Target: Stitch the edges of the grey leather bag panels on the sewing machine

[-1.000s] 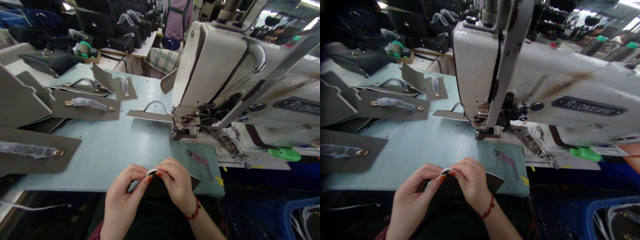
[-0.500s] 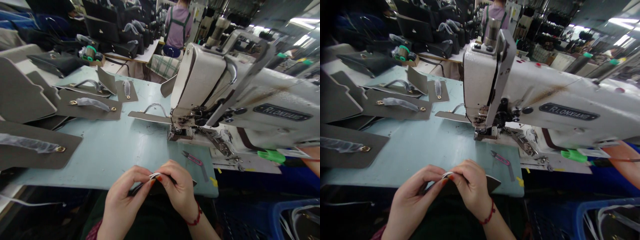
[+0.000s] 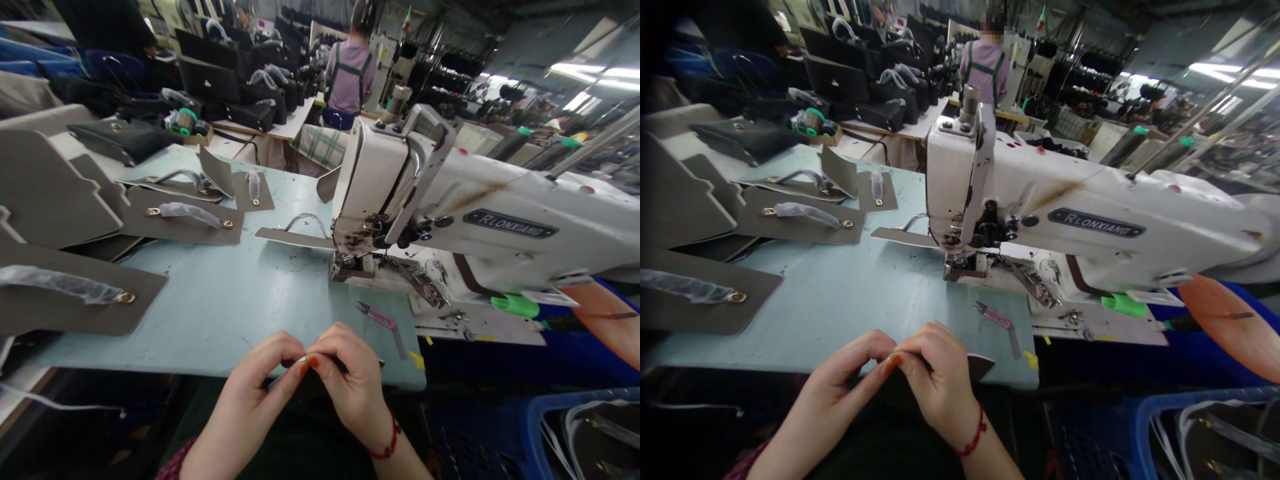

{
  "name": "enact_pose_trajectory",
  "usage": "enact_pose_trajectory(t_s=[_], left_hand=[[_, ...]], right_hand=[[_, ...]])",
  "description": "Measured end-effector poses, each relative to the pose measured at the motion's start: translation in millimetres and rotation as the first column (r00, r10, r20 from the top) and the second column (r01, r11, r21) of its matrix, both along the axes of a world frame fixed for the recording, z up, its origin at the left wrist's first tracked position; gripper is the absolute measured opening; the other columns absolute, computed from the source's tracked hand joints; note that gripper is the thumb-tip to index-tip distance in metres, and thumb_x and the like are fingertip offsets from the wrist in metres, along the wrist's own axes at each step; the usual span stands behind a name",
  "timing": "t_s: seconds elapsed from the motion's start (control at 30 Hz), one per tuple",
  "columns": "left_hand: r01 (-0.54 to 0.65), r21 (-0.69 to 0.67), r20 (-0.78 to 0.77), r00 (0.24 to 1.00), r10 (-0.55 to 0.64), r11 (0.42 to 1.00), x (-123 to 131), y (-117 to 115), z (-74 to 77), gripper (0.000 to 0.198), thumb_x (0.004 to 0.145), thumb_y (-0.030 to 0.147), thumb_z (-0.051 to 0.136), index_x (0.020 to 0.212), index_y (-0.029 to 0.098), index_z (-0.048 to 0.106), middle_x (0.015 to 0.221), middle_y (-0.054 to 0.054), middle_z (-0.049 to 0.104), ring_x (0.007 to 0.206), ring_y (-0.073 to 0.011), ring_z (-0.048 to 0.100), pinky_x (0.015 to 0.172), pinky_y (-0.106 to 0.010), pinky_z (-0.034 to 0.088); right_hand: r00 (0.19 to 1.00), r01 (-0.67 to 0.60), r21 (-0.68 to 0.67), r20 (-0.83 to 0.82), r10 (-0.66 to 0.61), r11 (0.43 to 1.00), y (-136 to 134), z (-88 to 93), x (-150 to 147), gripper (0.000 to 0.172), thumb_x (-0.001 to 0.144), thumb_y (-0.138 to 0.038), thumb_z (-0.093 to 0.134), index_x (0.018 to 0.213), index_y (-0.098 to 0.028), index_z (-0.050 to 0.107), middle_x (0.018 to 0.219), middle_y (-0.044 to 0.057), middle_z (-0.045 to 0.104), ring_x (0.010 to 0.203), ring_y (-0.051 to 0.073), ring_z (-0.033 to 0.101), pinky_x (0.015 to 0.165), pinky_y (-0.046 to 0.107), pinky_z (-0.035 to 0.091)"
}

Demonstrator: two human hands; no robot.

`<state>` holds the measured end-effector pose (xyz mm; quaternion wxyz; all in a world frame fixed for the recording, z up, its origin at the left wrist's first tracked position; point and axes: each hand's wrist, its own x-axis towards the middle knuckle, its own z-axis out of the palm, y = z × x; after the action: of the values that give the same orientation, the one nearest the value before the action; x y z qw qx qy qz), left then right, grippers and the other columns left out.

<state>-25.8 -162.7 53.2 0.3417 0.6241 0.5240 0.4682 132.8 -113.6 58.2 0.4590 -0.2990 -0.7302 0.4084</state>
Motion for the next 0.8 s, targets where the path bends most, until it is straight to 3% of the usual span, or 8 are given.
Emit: enact_pose_trajectory(t_s=[0.1,0.27,0.4,0.5,0.6,0.67,0.73,0.8], left_hand=[[0.007,0.048,-0.042,0.999,-0.005,0.999,-2,-1,2.5,0.013,0.093,0.018,0.056,0.083,0.022,0.063,0.077,0.000,0.062,0.071,-0.0130,0.061,0.066,-0.022,0.050],[-0.196,0.118,-0.039,0.979,0.201,0.974,-25,-5,9.9,0.014,0.092,0.018,0.055,0.080,0.022,0.060,0.078,0.000,0.061,0.070,-0.0134,0.060,0.063,-0.022,0.048],[-0.416,0.221,-0.075,0.894,0.441,0.882,-46,-12,22.5,0.006,0.089,0.020,0.061,0.084,0.023,0.063,0.085,-0.001,0.062,0.076,-0.0158,0.059,0.064,-0.024,0.046],[-0.315,0.386,-0.200,0.889,0.412,0.867,-43,-18,22.3,0.016,0.083,0.013,0.066,0.095,0.023,0.068,0.092,-0.004,0.066,0.085,-0.0192,0.061,0.073,-0.028,0.048],[0.012,0.442,-0.408,0.893,0.189,0.897,-25,-23,-4.6,0.035,0.081,0.006,0.066,0.111,0.024,0.068,0.095,-0.004,0.071,0.089,-0.0198,0.063,0.080,-0.030,0.050],[0.132,0.376,-0.481,0.874,0.071,0.917,-12,-30,-36.4,0.037,0.082,0.008,0.065,0.114,0.027,0.068,0.096,-0.004,0.073,0.090,-0.0196,0.065,0.081,-0.029,0.052],[0.015,0.249,-0.393,0.915,0.087,0.968,-1,-42,-70.1,0.030,0.084,0.017,0.065,0.111,0.028,0.069,0.103,-0.005,0.071,0.097,-0.0230,0.065,0.086,-0.034,0.053],[-0.288,-0.001,-0.142,0.948,0.285,0.958,5,-55,-94.9,0.032,0.083,0.030,0.067,0.114,0.025,0.066,0.113,-0.009,0.068,0.110,-0.0284,0.062,0.093,-0.042,0.053]], right_hand=[[1.000,-0.011,-0.031,0.014,0.012,0.999,1,-2.2,0,0.017,0.097,-0.029,0.059,0.087,-0.019,0.069,0.076,0.003,0.066,0.072,0.015,0.060,0.068,0.027,0.045],[0.986,0.044,-0.031,0.163,-0.039,0.999,16,-34.0,28,0.028,0.098,-0.033,0.054,0.080,-0.018,0.069,0.074,0.004,0.066,0.070,0.016,0.060,0.066,0.028,0.046],[0.901,0.368,0.079,0.217,-0.376,0.927,18,-55.6,47,0.020,0.094,-0.033,0.060,0.087,-0.018,0.071,0.091,0.009,0.069,0.089,0.022,0.062,0.078,0.034,0.051],[0.923,0.384,-0.238,0.127,-0.363,0.892,0,-51.2,34,0.032,0.096,-0.044,0.054,0.092,-0.016,0.069,0.089,0.011,0.068,0.083,0.021,0.064,0.065,0.029,0.054],[0.995,0.014,-0.655,-0.066,-0.076,0.755,-23,-47.4,9,0.053,0.097,-0.060,0.039,0.093,-0.013,0.065,0.077,0.007,0.062,0.064,0.016,0.061,0.046,0.020,0.048],[0.998,0.004,-0.731,-0.042,-0.051,0.682,-32,-53.8,-2,0.053,0.093,-0.064,0.045,0.083,-0.014,0.060,0.068,0.001,0.053,0.054,0.011,0.053,0.042,0.017,0.044],[0.995,0.096,-0.720,0.086,-0.048,0.687,-36,-64.3,-4,0.047,0.092,-0.059,0.052,0.072,-0.016,0.054,0.061,-0.003,0.045,0.049,0.009,0.045,0.041,0.016,0.039],[0.981,0.159,-0.642,0.190,-0.045,0.750,-36,-71.1,0,0.042,0.095,-0.048,0.052,0.068,-0.016,0.052,0.058,-0.004,0.043,0.049,0.009,0.043,0.043,0.017,0.036]])
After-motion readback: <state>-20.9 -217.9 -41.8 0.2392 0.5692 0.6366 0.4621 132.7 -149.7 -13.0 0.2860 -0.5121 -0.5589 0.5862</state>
